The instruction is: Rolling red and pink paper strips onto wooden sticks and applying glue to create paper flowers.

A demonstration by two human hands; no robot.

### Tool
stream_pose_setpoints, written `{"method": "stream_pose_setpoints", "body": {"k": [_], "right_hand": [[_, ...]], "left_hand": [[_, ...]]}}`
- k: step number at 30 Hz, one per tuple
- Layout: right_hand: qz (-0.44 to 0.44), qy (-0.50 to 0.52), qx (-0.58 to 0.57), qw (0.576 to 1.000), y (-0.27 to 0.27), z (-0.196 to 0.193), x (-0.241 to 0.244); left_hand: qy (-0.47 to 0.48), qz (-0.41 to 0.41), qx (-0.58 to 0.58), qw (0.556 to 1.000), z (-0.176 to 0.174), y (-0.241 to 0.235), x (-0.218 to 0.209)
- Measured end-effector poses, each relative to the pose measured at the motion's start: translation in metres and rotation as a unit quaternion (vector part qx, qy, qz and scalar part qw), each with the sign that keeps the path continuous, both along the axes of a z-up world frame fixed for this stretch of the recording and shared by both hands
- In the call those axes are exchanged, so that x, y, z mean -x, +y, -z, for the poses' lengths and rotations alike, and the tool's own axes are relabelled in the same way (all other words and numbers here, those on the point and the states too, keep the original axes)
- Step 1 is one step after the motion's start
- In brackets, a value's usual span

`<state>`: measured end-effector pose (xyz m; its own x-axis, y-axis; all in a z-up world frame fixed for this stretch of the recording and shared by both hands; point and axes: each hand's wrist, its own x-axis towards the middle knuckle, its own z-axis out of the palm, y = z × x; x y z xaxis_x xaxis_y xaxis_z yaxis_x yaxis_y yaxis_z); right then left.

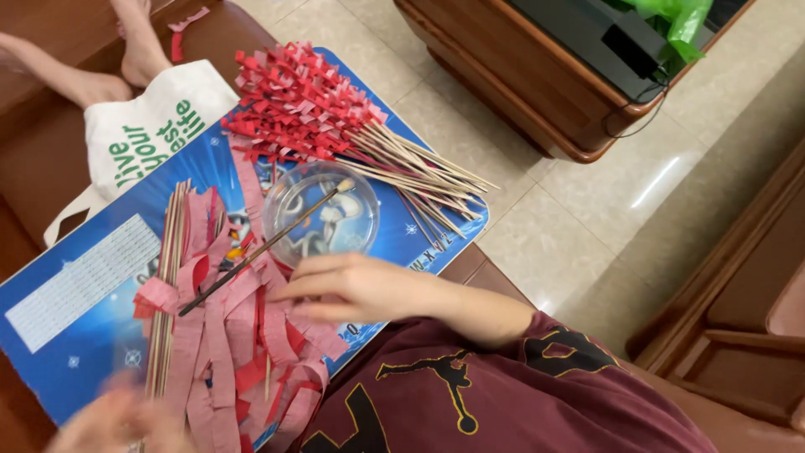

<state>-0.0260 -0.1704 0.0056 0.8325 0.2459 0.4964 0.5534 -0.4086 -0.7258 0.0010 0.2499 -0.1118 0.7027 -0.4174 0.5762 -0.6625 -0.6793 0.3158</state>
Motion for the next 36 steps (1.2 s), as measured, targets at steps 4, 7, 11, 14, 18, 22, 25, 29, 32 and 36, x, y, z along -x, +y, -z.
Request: {"method": "stream_pose_setpoints", "body": {"k": [4, 7, 11, 14, 18, 22, 25, 29, 32, 36], "right_hand": [[-0.111, 0.126, -0.098, 0.981, 0.016, -0.014, 0.005], [-0.108, 0.072, -0.179, 0.975, 0.001, 0.010, 0.014], [0.059, 0.014, -0.208, 0.976, -0.047, 0.012, 0.029], [0.205, -0.046, -0.167, 0.963, -0.064, 0.010, 0.035], [0.220, -0.048, -0.007, 0.974, -0.054, 0.002, 0.016], [0.184, -0.010, -0.055, 0.981, -0.047, 0.005, 0.014], [0.170, -0.002, -0.054, 0.984, -0.050, -0.005, 0.017], [0.179, 0.001, -0.110, 0.978, -0.055, -0.001, 0.021], [0.141, 0.033, -0.068, 0.987, -0.059, -0.011, 0.022], [0.186, 0.005, -0.124, 0.975, -0.060, -0.006, 0.030]], "left_hand": [[0.018, 0.052, 0.027, 0.998, -0.064, -0.133, 0.010], [0.037, 0.084, 0.066, 0.994, -0.072, -0.159, 0.010], [-0.054, 0.019, 0.054, 0.997, -0.075, -0.149, -0.014], [0.008, -0.095, 0.010, 0.995, -0.021, -0.086, -0.025], [-0.008, -0.161, -0.086, 0.983, 0.031, -0.047, -0.043], [0.006, -0.164, -0.080, 0.983, 0.037, -0.052, -0.044], [0.005, -0.160, -0.086, 0.983, 0.041, -0.051, -0.044], [-0.051, -0.144, -0.070, 0.986, 0.042, -0.051, -0.048], [-0.054, -0.142, -0.047, 0.987, 0.041, -0.048, -0.047], [-0.025, -0.162, -0.014, 0.986, 0.070, -0.032, -0.054]]}}
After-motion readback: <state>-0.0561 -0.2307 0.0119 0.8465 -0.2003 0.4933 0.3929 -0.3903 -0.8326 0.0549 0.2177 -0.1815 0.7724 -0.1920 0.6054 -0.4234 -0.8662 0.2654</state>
